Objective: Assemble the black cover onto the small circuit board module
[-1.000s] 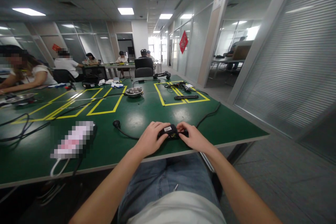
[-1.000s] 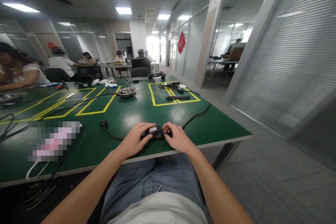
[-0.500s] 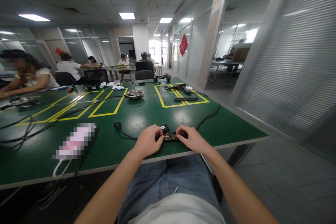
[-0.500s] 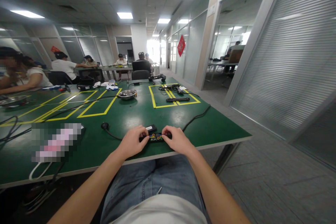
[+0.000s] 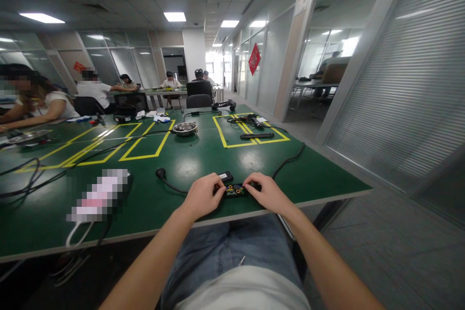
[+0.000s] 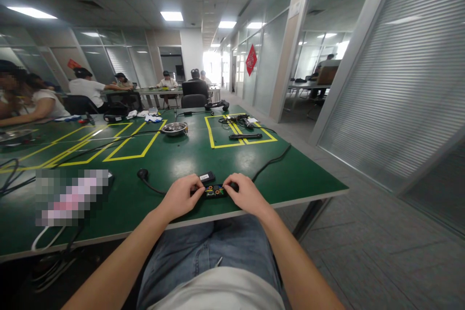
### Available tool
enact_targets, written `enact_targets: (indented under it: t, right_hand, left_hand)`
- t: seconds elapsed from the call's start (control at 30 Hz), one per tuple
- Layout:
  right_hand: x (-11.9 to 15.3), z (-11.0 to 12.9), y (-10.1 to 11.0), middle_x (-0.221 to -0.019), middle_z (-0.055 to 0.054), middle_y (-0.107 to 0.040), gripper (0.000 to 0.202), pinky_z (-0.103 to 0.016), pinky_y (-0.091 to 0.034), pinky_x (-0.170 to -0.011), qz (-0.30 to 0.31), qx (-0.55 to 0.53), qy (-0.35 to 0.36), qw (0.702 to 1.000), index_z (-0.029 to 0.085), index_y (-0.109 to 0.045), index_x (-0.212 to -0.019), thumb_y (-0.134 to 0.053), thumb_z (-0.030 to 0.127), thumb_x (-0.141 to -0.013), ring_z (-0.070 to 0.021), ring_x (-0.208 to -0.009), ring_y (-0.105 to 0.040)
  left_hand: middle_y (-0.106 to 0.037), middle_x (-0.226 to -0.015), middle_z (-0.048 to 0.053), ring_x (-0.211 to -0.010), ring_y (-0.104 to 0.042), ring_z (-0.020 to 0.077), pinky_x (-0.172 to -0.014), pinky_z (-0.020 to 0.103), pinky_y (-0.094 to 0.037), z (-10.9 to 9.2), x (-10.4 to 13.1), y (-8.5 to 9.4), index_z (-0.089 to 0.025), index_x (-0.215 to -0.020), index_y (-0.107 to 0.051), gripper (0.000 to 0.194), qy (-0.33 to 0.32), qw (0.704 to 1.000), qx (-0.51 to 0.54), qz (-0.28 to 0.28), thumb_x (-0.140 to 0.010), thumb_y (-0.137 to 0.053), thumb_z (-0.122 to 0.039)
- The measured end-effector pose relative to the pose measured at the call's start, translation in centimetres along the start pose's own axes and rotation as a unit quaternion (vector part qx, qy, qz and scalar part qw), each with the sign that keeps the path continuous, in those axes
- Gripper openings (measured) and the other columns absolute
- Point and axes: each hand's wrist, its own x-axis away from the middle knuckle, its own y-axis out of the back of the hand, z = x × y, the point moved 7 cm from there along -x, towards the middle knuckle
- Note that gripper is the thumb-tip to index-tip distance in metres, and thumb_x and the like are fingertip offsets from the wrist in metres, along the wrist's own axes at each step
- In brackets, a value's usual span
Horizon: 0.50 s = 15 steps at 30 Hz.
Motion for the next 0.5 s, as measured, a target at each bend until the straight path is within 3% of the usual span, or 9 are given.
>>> enact_targets:
  t: [0.13, 0.27, 0.37, 0.5]
  right_hand:
    - [-0.2, 0.3, 0.0, -0.092, -0.005, -0.078, 0.011, -0.037, -0.052, -0.089, 0.001, 0.002, 0.013, 1.0, 0.023, -0.075, -0.088, -0.066, 0.02, -0.094, -0.0242, -0.092, -0.07]
    - [-0.5, 0.3, -0.1, -0.087, -0.003, -0.077, 0.01, -0.033, -0.051, -0.081, 0.009, -0.012, 0.007, 1.0, 0.022, -0.073, -0.089, -0.064, 0.023, -0.093, -0.0215, -0.084, -0.07]
    - [-0.6, 0.0, 0.1, -0.082, -0.002, -0.076, 0.012, -0.034, -0.05, -0.082, 0.0, 0.013, -0.007, 1.0, 0.023, -0.073, -0.084, -0.066, 0.027, -0.093, -0.0216, -0.08, -0.07]
    - [-0.7, -0.4, 0.2, -0.082, -0.002, -0.078, 0.013, -0.036, -0.05, -0.084, -0.005, 0.032, -0.014, 0.999, 0.024, -0.074, -0.082, -0.068, 0.029, -0.092, -0.0231, -0.082, -0.071]
  left_hand:
    - [-0.075, -0.094, 0.007, -0.096, -0.067, 0.0271, -0.085, 0.039, -0.054, -0.2, 0.1, 0.0, -0.022, -0.083, -0.072, 0.014, -0.037, 0.999, -0.013, 0.0, -0.097, -0.067, -0.021]
    - [-0.071, -0.139, 0.012, -0.132, -0.059, 0.0338, -0.111, 0.052, -0.052, -0.6, -0.1, 0.5, -0.024, -0.104, -0.082, 0.015, -0.073, 0.995, -0.04, -0.049, -0.097, -0.069, -0.021]
    - [-0.067, -0.153, 0.01, -0.143, -0.056, 0.0359, -0.116, 0.057, -0.05, 0.5, -0.9, -0.2, -0.03, -0.129, -0.082, 0.032, -0.009, 0.998, -0.049, -0.031, -0.104, -0.062, -0.024]
    - [-0.081, -0.129, 0.011, -0.123, -0.072, 0.034, -0.111, 0.052, -0.056, 2.4, -1.8, -0.9, -0.025, -0.123, -0.085, 0.028, 0.081, 0.996, -0.024, -0.013, -0.102, -0.068, -0.024]
